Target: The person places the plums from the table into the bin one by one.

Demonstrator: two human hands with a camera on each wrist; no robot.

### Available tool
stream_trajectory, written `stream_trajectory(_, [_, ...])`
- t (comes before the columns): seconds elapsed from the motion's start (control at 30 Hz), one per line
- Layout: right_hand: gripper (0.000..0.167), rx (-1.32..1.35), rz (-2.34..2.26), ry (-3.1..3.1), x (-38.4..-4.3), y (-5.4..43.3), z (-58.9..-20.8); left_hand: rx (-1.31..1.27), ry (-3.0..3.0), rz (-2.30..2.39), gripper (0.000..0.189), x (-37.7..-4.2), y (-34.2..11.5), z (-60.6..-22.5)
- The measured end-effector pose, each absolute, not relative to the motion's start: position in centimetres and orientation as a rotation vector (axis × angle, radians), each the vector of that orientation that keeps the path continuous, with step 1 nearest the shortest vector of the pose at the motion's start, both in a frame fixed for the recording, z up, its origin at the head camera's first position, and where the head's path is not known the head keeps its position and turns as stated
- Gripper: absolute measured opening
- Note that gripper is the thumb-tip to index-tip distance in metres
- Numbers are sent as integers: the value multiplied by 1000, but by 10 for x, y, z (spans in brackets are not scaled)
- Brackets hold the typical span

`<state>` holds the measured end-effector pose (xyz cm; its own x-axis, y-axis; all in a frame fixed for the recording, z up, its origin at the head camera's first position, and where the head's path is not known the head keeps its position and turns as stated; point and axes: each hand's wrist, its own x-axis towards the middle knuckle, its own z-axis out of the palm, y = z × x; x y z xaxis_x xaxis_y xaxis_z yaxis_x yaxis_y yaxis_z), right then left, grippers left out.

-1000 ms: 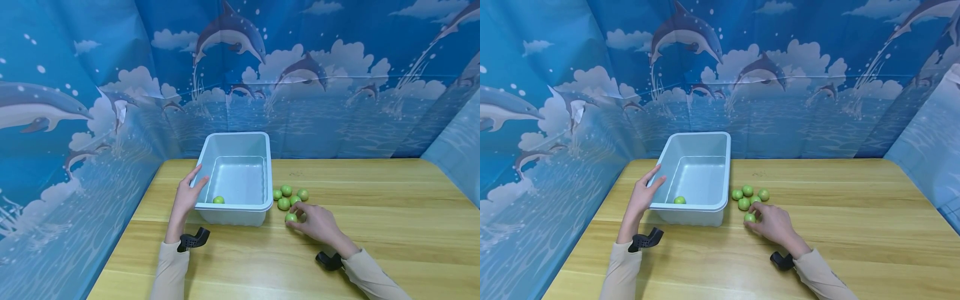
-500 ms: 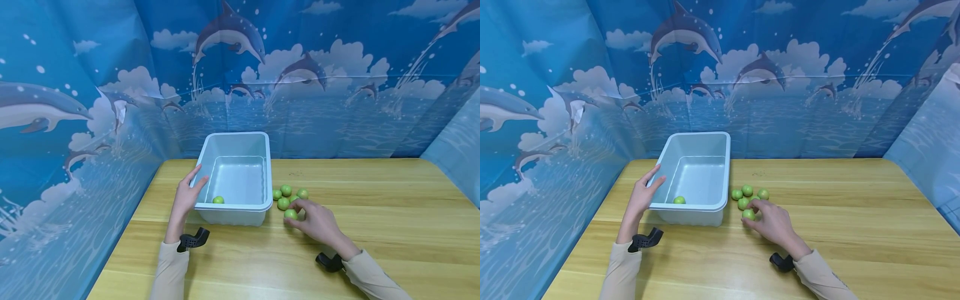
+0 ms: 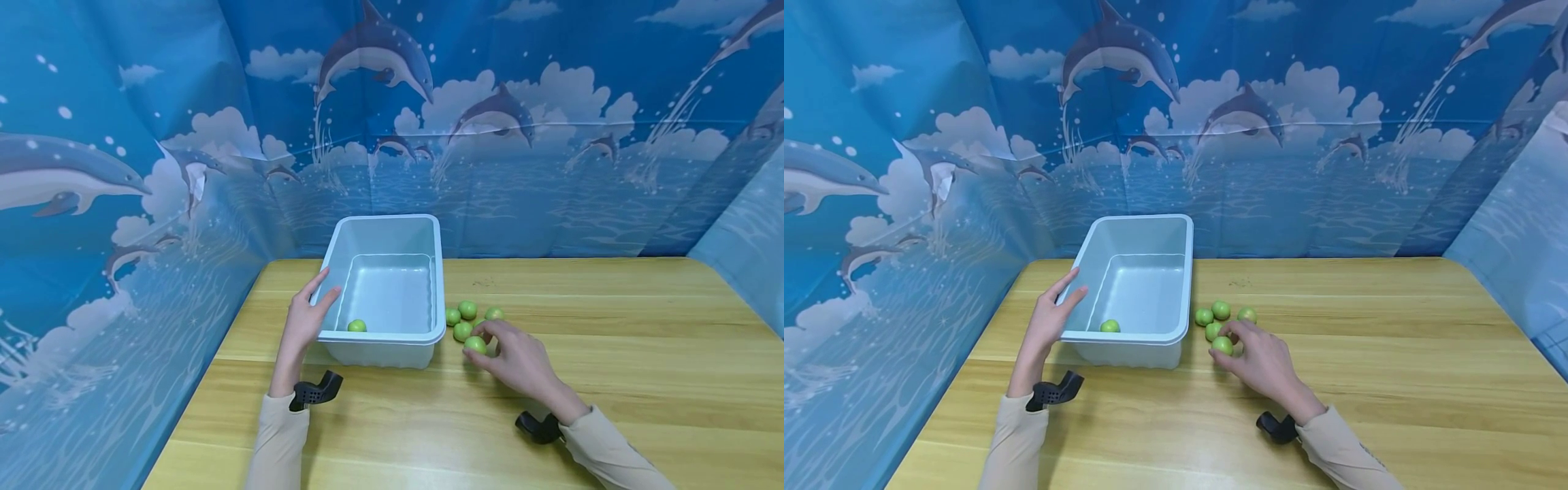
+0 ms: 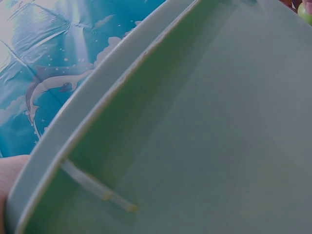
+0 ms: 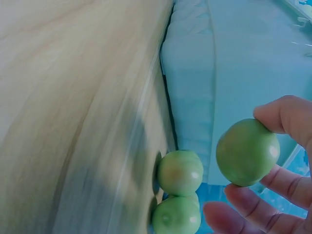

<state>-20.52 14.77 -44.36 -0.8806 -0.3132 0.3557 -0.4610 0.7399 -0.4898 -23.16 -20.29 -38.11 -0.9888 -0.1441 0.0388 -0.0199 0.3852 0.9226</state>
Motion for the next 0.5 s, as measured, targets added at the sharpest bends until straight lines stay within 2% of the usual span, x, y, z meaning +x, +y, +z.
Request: stream_trajectory(0.5, [22, 631, 895, -2550, -207, 145, -437, 142, -2513, -1687, 59, -231, -203, -380])
